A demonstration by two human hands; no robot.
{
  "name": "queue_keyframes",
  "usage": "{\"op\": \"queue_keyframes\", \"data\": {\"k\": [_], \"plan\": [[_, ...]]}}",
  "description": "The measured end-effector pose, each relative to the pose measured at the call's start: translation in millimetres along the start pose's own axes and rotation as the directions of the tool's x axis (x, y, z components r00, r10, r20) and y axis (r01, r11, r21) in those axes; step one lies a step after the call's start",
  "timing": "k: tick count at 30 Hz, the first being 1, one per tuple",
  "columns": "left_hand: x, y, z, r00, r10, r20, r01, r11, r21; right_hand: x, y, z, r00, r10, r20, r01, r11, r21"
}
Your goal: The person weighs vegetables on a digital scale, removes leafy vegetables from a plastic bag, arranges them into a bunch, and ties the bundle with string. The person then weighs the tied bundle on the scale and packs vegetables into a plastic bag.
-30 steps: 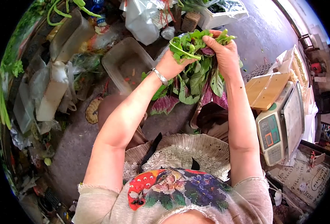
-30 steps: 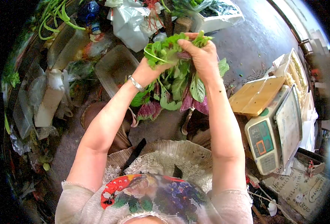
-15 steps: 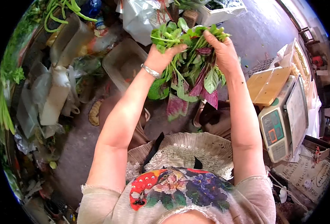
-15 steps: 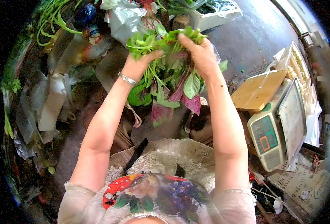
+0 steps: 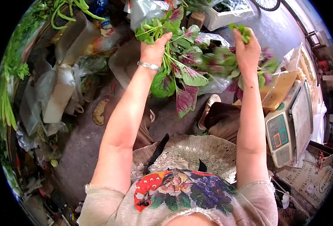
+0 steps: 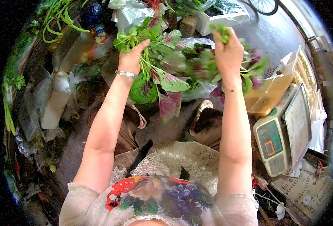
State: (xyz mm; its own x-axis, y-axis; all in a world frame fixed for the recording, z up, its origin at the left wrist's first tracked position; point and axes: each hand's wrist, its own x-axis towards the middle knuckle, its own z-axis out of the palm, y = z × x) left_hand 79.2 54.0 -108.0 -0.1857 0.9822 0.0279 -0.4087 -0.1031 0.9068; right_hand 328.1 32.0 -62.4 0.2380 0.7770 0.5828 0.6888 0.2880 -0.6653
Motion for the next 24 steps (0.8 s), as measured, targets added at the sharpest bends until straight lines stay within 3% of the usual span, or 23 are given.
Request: {"op": "queue_keyframes", "data": {"k": [1, 3, 5, 7, 9, 11, 13, 17, 19, 21, 23, 24], "plan": [[0, 0, 0, 0.999, 0.031, 0.022, -0.031, 1.000, 0.004, -3, -7, 1, 0.999, -0.023, 0.030, 0.027, 0.992, -0.120], [-3, -1, 3, 0.997, 0.060, 0.045, -0.061, 0.998, 0.009, -8, -16, 8, 0.990, -0.058, 0.125, 0.075, 0.988, -0.138], [-7, -3, 9, 0.998, 0.058, 0.032, -0.058, 0.998, 0.019, -19, -29, 19, 0.964, -0.027, 0.263, 0.031, 0.999, -0.013], [-9, -10, 12, 0.999, 0.041, 0.033, -0.041, 0.999, 0.015, -31, -38, 34, 0.888, 0.038, 0.457, -0.130, 0.976, 0.172], [-14, -6, 15, 0.992, 0.042, 0.120, -0.043, 0.999, 0.002, -41, -50, 48, 0.801, 0.176, 0.572, -0.389, 0.880, 0.274], [-18, -2, 19, 0.990, -0.069, 0.122, 0.074, 0.997, -0.034, -52, -46, 64, 0.815, 0.080, 0.573, -0.367, 0.837, 0.405], [-22, 1, 23, 0.986, -0.149, 0.071, 0.156, 0.982, -0.103, -55, -50, 64, 0.807, 0.140, 0.574, -0.400, 0.845, 0.356], [-18, 0, 16, 0.977, -0.183, 0.106, 0.198, 0.967, -0.160, -49, -35, 63, 0.769, 0.182, 0.613, -0.528, 0.723, 0.447], [-20, 7, 20, 0.995, -0.083, 0.064, 0.088, 0.992, -0.089, -42, -34, 54, 0.734, 0.248, 0.633, -0.623, 0.618, 0.480], [-14, 7, 14, 0.998, 0.060, 0.018, -0.061, 0.996, 0.071, -34, -30, 44, 0.761, 0.250, 0.599, -0.618, 0.562, 0.550], [-15, 13, 14, 0.998, 0.040, -0.054, -0.025, 0.967, 0.254, -26, -24, 36, 0.768, 0.325, 0.552, -0.628, 0.556, 0.545], [-17, 12, 13, 0.996, 0.082, -0.018, -0.072, 0.942, 0.329, -23, -20, 32, 0.760, 0.348, 0.549, -0.641, 0.541, 0.544]]}}
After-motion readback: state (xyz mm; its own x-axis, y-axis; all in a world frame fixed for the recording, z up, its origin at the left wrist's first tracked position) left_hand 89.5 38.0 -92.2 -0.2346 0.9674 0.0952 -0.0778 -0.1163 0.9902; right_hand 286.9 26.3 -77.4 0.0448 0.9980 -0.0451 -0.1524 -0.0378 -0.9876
